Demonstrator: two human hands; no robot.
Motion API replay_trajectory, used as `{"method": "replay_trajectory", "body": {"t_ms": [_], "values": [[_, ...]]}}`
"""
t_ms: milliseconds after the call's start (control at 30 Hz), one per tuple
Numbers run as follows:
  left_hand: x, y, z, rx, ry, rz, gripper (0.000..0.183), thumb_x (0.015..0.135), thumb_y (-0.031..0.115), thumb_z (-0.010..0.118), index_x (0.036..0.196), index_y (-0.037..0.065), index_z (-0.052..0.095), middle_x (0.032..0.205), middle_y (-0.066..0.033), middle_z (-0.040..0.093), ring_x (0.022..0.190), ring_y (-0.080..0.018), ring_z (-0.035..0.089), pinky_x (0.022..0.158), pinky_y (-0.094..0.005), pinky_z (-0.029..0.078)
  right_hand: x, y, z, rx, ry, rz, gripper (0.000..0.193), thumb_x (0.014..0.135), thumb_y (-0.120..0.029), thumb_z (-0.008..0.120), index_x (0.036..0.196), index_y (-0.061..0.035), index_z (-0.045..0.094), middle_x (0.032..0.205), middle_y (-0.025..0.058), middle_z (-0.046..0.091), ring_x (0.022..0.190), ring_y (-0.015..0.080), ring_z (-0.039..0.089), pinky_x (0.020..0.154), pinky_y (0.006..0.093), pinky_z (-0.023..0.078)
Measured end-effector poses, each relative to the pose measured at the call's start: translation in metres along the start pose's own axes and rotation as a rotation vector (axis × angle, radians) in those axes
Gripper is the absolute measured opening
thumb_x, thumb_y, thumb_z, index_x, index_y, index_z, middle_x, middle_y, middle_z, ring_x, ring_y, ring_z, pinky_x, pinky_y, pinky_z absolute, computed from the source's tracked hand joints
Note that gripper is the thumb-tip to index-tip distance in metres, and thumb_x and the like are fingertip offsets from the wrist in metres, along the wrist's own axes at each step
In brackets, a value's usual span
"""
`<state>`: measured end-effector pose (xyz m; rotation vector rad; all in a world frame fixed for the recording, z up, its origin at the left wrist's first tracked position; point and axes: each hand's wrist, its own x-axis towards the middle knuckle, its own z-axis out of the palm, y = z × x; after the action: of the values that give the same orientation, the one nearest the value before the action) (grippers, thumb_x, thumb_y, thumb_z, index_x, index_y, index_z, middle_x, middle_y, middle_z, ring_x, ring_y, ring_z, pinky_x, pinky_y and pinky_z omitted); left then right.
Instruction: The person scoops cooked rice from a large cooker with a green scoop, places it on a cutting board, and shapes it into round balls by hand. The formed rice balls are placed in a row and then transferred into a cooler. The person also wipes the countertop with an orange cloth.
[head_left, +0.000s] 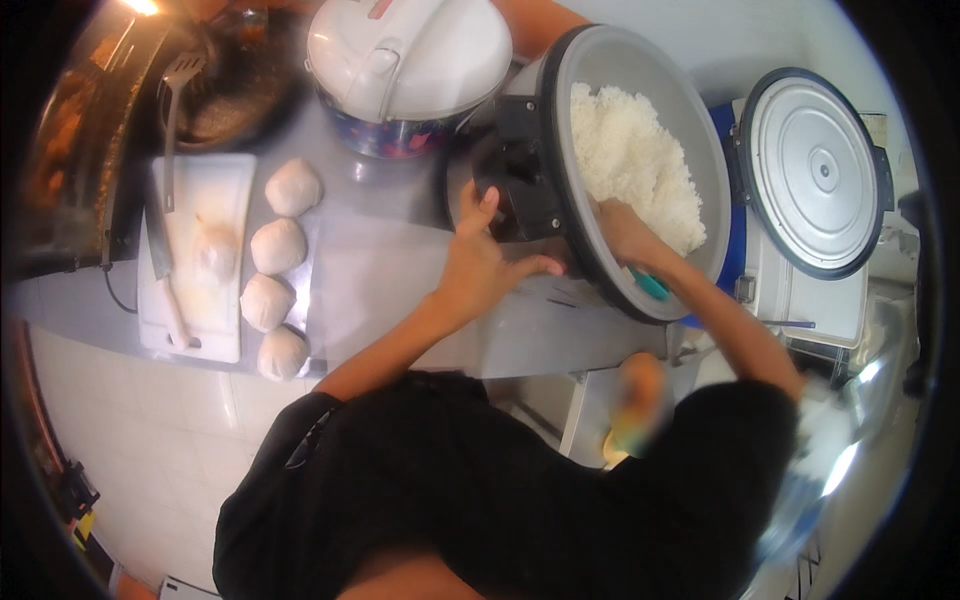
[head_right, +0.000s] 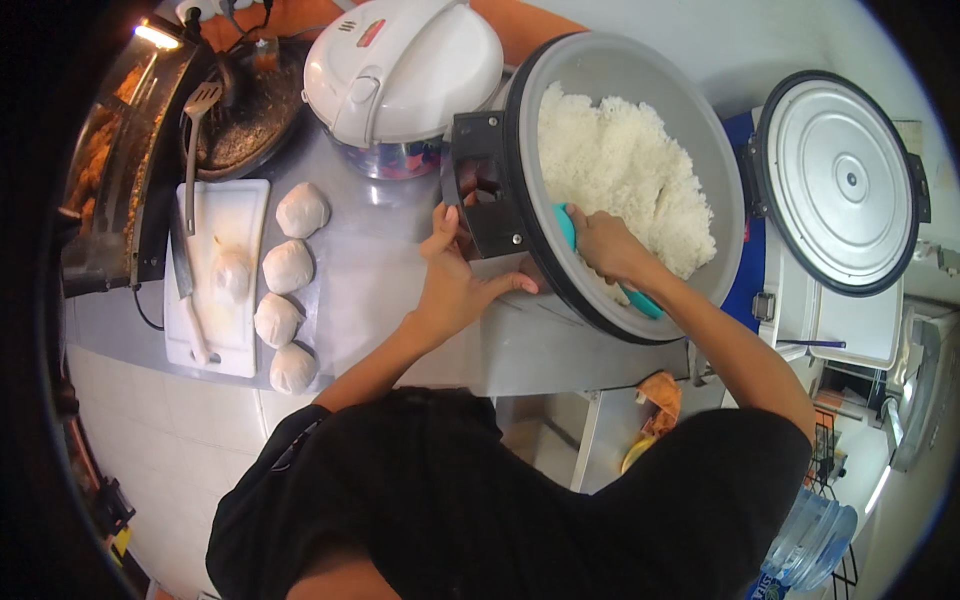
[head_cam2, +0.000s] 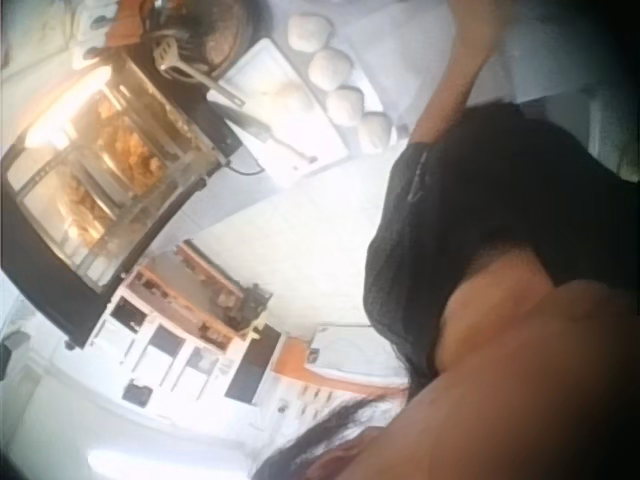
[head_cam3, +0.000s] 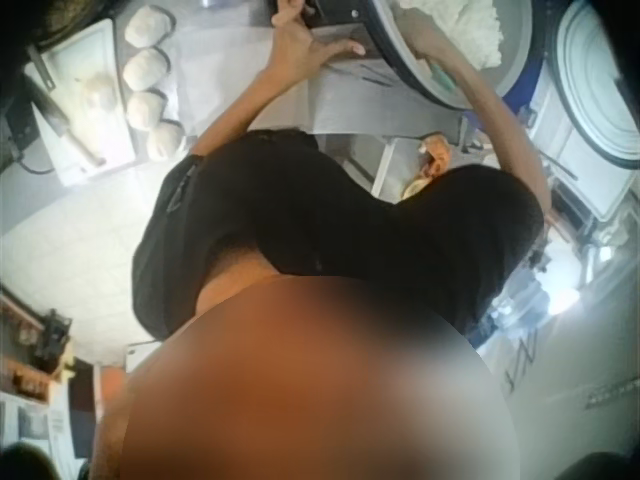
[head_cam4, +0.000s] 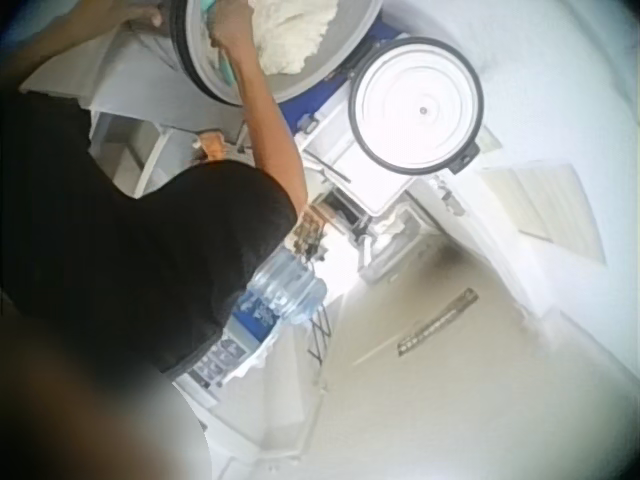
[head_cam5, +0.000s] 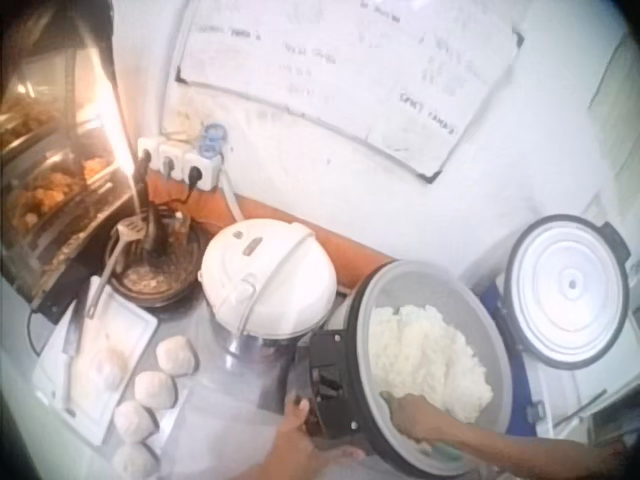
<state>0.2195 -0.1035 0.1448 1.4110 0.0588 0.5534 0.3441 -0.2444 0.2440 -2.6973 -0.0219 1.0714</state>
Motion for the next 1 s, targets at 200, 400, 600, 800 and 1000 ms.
{"method": "replay_trajectory", "body": {"t_ms": [200, 400, 600, 800, 1000], "values": [[0.003, -0.001, -0.004, 0.087, -0.046, -0.037, 0.086, 0.053, 0.026, 0.093, 0.118, -0.007, 0.048, 0.124, -0.0172, 0.039, 0.099, -0.0261, 0.053, 0.087, -0.0342, 0.049, -0.043, 0.003, -0.037, 0.104, -0.059, 0.109, 0.056, 0.1, -0.048, 0.034, 0.068, -0.0042, 0.049, 0.055, 0.0024, 0.042, 0.04, 0.0118, 0.038, 0.034, 0.025, 0.031], [-0.002, -0.008, -0.002, 0.055, -0.04, 0.014, 0.092, 0.054, 0.024, 0.093, 0.125, -0.004, 0.041, 0.127, -0.0157, 0.035, 0.103, -0.0248, 0.054, 0.089, -0.0339, 0.051, 0.004, 0.013, -0.085, 0.418, -0.192, 0.107, 0.044, 0.098, -0.041, 0.04, 0.069, -0.0092, 0.049, 0.055, -0.0025, 0.039, 0.041, 0.0075, 0.03, 0.034, 0.0234, 0.027], [-0.003, -0.02, 0.006, -0.069, 0.069, 0.178, 0.098, 0.054, 0.023, 0.093, 0.131, 0.0, 0.037, 0.128, -0.0183, 0.035, 0.103, -0.0295, 0.054, 0.089, -0.0365, 0.049, 0.096, 0.01, -0.042, -0.273, 0.527, -0.311, 0.058, 0.101, -0.038, 0.032, 0.088, 0.0089, 0.063, 0.08, 0.033, 0.061, 0.076, 0.0447, 0.062, 0.073, 0.0457, 0.05], [-0.001, -0.015, -0.001, 0.121, -0.019, 0.134, 0.103, 0.052, 0.026, 0.094, 0.131, -0.002, 0.035, 0.125, -0.0188, 0.037, 0.101, -0.0297, 0.052, 0.088, -0.0359, 0.048, 0.063, 0.019, -0.007, -0.388, 0.215, -0.449, 0.061, 0.102, -0.038, 0.031, 0.089, 0.0133, 0.062, 0.082, 0.0357, 0.061, 0.079, 0.0445, 0.065, 0.072, 0.0454, 0.052], [0.0, -0.012, 0.0, 0.121, 0.069, 0.201, 0.103, 0.053, 0.034, 0.092, 0.131, -0.003, 0.037, 0.124, -0.019, 0.039, 0.104, -0.0315, 0.05, 0.089, -0.0371, 0.047, -0.025, -0.002, -0.011, 0.016, 0.055, -0.113, 0.065, 0.101, -0.048, 0.031, 0.071, 0.0052, 0.054, 0.056, 0.0119, 0.05, 0.039, 0.0208, 0.049, 0.038, 0.0353, 0.041]]}}
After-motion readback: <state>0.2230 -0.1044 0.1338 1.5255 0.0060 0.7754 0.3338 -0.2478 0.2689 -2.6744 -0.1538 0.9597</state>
